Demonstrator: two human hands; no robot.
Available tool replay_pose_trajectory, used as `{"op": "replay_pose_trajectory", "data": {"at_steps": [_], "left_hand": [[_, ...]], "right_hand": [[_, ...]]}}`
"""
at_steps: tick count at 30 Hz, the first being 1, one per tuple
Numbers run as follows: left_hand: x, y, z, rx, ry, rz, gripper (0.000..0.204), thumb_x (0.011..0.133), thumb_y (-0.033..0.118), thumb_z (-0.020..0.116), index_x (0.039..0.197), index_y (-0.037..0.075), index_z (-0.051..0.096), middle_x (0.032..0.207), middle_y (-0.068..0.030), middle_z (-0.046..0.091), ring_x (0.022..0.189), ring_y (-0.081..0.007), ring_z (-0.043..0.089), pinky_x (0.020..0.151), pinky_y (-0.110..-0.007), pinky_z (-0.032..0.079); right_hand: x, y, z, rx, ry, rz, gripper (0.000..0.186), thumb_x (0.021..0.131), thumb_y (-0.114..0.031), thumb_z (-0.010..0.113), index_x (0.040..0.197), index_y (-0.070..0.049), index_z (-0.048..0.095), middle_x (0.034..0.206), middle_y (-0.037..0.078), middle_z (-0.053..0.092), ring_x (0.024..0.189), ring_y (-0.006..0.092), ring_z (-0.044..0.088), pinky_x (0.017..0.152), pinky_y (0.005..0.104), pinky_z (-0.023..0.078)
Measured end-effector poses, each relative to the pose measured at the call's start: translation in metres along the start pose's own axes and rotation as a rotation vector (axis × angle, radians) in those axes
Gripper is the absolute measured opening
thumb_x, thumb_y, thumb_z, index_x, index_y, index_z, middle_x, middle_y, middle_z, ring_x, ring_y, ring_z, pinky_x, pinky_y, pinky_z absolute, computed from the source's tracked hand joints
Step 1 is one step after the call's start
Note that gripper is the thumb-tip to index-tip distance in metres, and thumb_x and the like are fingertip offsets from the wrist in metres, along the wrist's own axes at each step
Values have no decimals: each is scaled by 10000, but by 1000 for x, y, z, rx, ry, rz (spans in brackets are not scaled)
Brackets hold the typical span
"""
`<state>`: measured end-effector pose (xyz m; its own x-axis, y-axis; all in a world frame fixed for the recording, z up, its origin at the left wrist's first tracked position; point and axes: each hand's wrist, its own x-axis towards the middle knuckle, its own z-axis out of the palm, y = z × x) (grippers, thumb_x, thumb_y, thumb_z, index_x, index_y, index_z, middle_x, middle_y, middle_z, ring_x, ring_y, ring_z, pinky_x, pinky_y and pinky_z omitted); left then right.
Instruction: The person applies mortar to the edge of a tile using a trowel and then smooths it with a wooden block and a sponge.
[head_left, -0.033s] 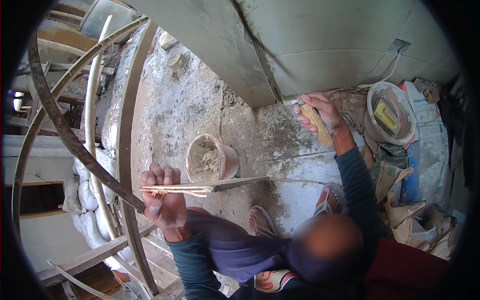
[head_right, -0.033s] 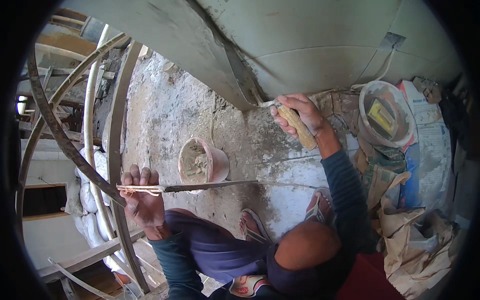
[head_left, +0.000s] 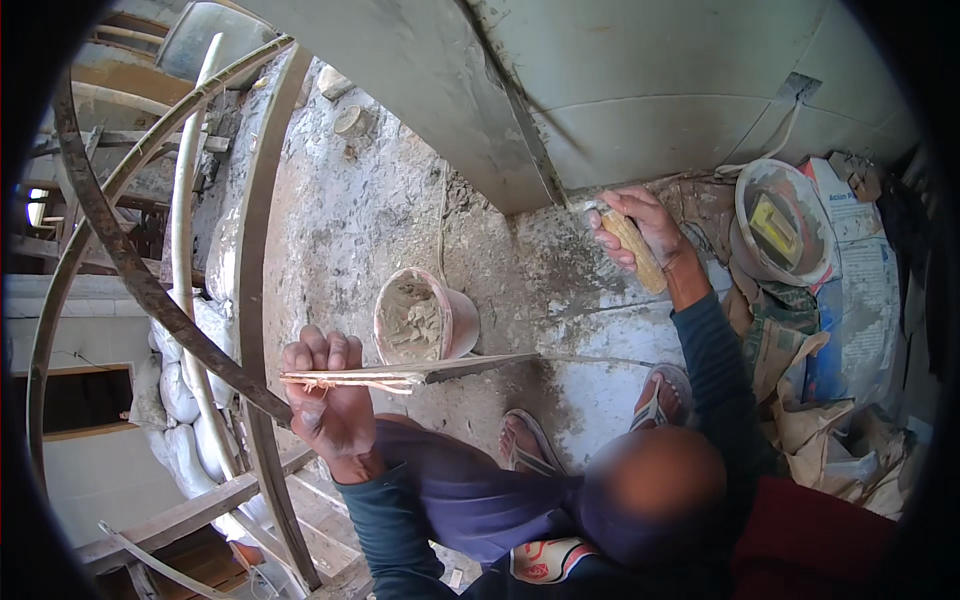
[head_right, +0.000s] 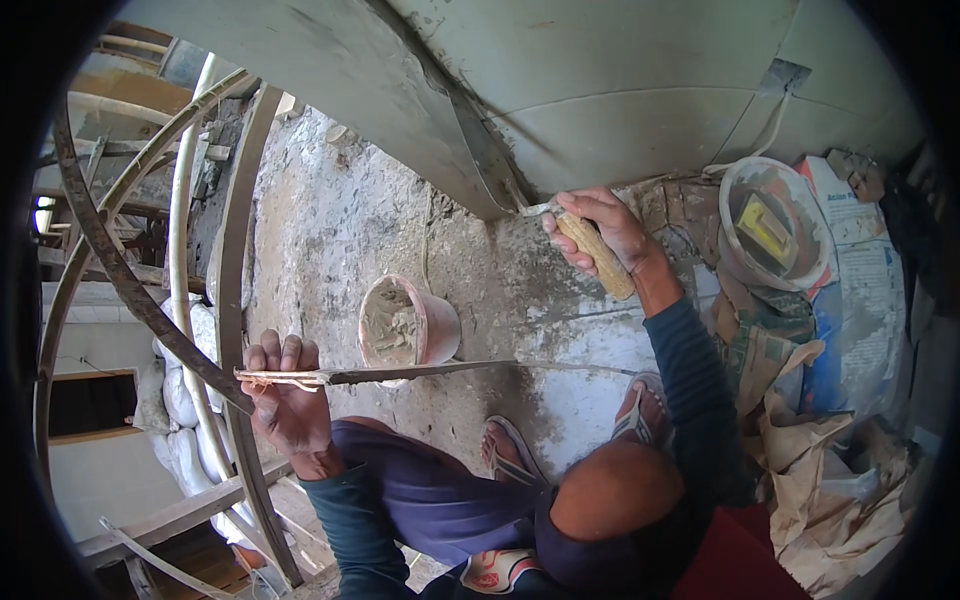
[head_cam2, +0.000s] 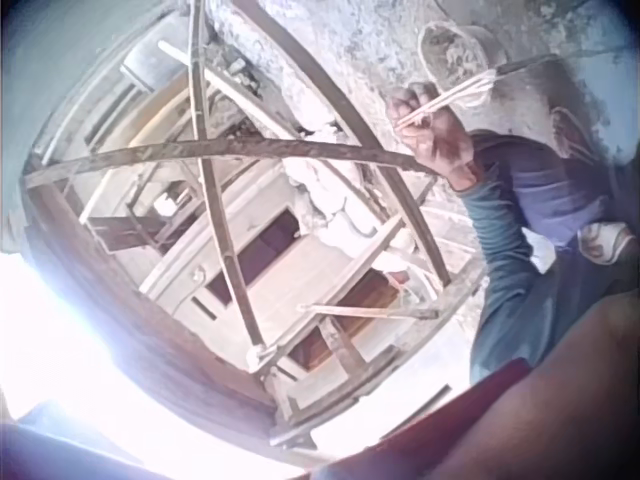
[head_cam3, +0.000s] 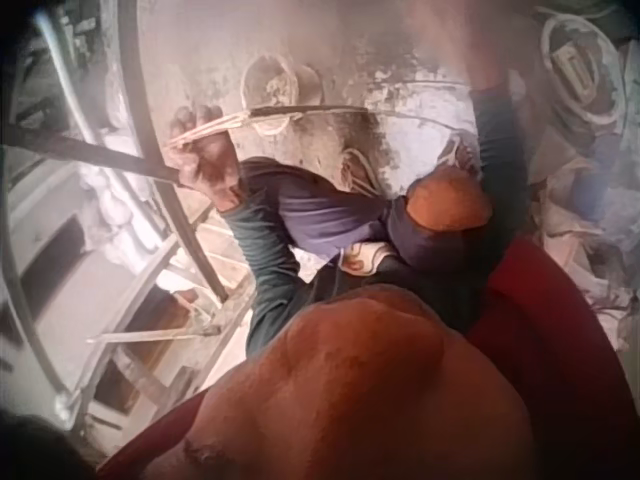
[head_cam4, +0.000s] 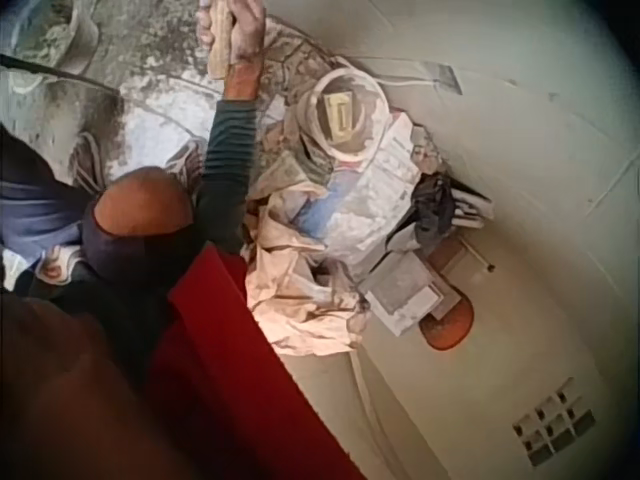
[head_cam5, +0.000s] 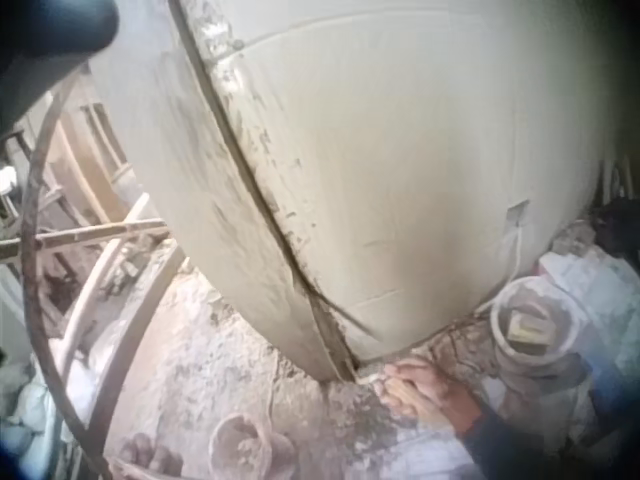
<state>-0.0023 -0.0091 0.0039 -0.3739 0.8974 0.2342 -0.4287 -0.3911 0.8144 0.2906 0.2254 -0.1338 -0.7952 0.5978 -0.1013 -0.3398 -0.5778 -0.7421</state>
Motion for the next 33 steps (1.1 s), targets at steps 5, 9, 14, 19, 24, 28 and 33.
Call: {"op": "replay_pose_trajectory", "data": {"at_steps": [5,9,14,19,24,28,33], "left_hand": [[1,-2,-2,30,-14,1,358,777,213,804,925,140,486,915,15,402,856,-150,417,807,-308,331],[3,-5,-5,16,-62,-14,354,783,212,797,931,134,486,926,11,407,875,-162,427,833,-321,338],[2,-5,-4,-2,-15,-3,336,810,243,780,946,129,495,932,7,426,900,-170,448,879,-353,344],[2,-6,-6,-3,-56,-14,327,801,229,785,934,126,505,925,8,432,886,-170,448,869,-347,343],[2,-4,-10,11,-19,-8,328,781,211,794,926,136,510,929,14,426,899,-177,443,892,-356,358],[3,-6,-9,7,-43,-14,333,774,205,797,932,136,513,935,13,428,910,-182,449,911,-361,364],[1,-1,-1,-22,6,9,354,741,165,810,911,136,500,900,18,419,859,-159,444,821,-320,355]], "right_hand": [[-2,28,-18,72,17,36,358,981,-338,518,893,5,567,646,79,543,414,124,507,336,243,394],[-5,46,-32,112,56,72,347,978,-336,526,893,-3,571,641,77,541,410,125,500,332,245,383],[-8,61,-40,147,75,89,345,978,-333,523,889,-4,573,638,70,539,406,123,492,329,249,372],[-28,40,-33,153,56,67,345,983,-327,513,888,-1,574,635,67,538,401,120,487,326,248,369],[-13,-19,9,9,4,-74,363,989,-338,502,894,6,569,618,62,533,387,107,477,323,233,381],[3,-29,8,-81,-30,-113,370,993,-342,501,893,7,569,620,55,537,392,101,488,323,233,383],[7,7,-16,-64,8,-29,365,993,-335,506,882,5,578,626,59,546,395,107,496,324,234,387]]}}
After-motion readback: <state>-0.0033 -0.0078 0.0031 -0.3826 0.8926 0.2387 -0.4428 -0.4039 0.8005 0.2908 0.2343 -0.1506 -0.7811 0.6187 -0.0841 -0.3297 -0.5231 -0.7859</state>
